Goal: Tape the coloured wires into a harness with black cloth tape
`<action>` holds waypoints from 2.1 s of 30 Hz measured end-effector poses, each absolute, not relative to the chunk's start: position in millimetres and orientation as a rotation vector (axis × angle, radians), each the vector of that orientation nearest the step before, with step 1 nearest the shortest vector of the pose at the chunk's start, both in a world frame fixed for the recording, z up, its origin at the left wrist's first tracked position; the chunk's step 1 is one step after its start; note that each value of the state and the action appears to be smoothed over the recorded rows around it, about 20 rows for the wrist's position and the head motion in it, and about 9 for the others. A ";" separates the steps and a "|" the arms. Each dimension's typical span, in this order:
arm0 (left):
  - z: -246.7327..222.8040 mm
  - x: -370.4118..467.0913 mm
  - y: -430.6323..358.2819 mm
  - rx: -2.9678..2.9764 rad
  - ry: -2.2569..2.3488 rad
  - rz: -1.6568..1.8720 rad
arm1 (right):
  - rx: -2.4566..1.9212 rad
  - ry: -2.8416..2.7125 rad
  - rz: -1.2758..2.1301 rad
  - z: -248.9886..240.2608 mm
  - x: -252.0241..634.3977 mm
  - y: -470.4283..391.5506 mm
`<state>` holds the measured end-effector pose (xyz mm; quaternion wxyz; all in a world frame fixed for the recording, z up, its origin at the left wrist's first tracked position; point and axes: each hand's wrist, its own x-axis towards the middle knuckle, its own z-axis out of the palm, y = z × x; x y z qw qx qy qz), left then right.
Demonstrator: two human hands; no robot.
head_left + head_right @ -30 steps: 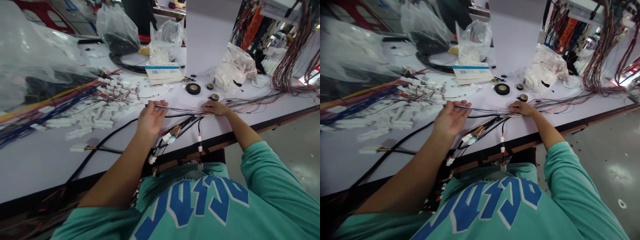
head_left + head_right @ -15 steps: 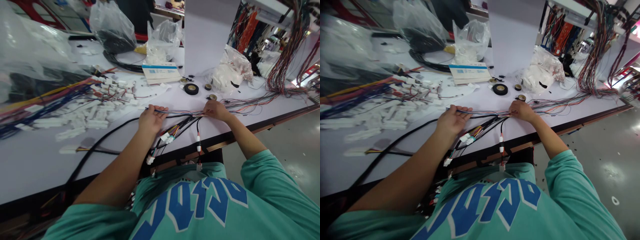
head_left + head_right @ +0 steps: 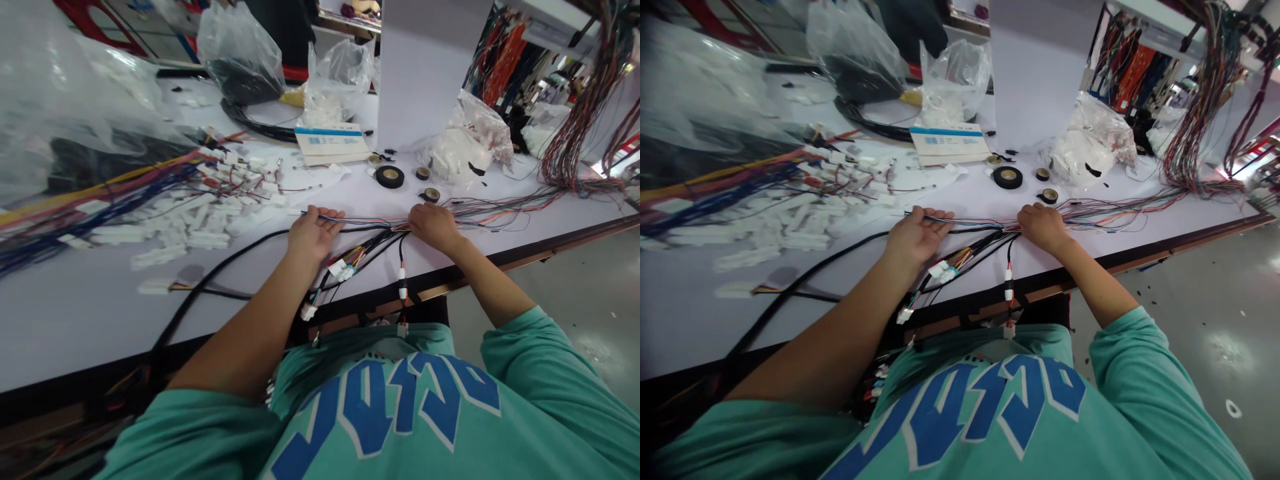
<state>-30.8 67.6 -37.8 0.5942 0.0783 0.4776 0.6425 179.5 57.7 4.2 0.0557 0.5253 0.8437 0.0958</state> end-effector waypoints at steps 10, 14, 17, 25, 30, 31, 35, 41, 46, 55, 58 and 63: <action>-43.4 -33.8 71.6 0.188 1.113 1.501 | 1.704 2.595 0.105 -12.1 117.3 8.4; -41.0 -33.0 71.2 0.169 1.125 1.502 | 1.815 2.420 -0.100 -6.6 113.8 -8.2; -39.8 -32.5 70.6 0.174 1.116 1.503 | 1.966 2.249 -0.130 7.0 136.3 -9.1; -43.3 -33.3 70.9 0.191 1.070 1.507 | 2.265 2.400 -0.031 7.2 175.7 -4.5; -41.7 -32.1 69.6 0.210 1.064 1.500 | 1.714 2.930 0.047 -16.5 136.2 -19.7; -41.0 -31.8 69.5 0.207 1.067 1.500 | 1.571 3.029 0.003 -20.2 128.5 -22.0; -38.2 -30.6 69.2 0.189 1.074 1.503 | 1.533 3.254 -0.409 -28.7 116.5 -24.1; -38.8 -30.4 69.9 0.181 1.059 1.522 | 2.669 2.698 -0.811 -25.5 162.0 -2.1; -41.2 -30.9 71.2 0.194 1.076 1.505 | 2.556 2.386 -0.295 -6.4 185.5 13.2; -50.0 -33.3 76.2 0.228 1.068 1.502 | 2.650 2.477 -1.559 -10.5 184.1 28.7; -52.6 -34.9 77.5 0.239 1.063 1.498 | 2.510 2.198 -2.430 -18.7 190.4 32.6; -44.7 -38.6 75.4 0.447 1.000 1.502 | 2.386 1.684 -3.061 -21.8 195.0 36.4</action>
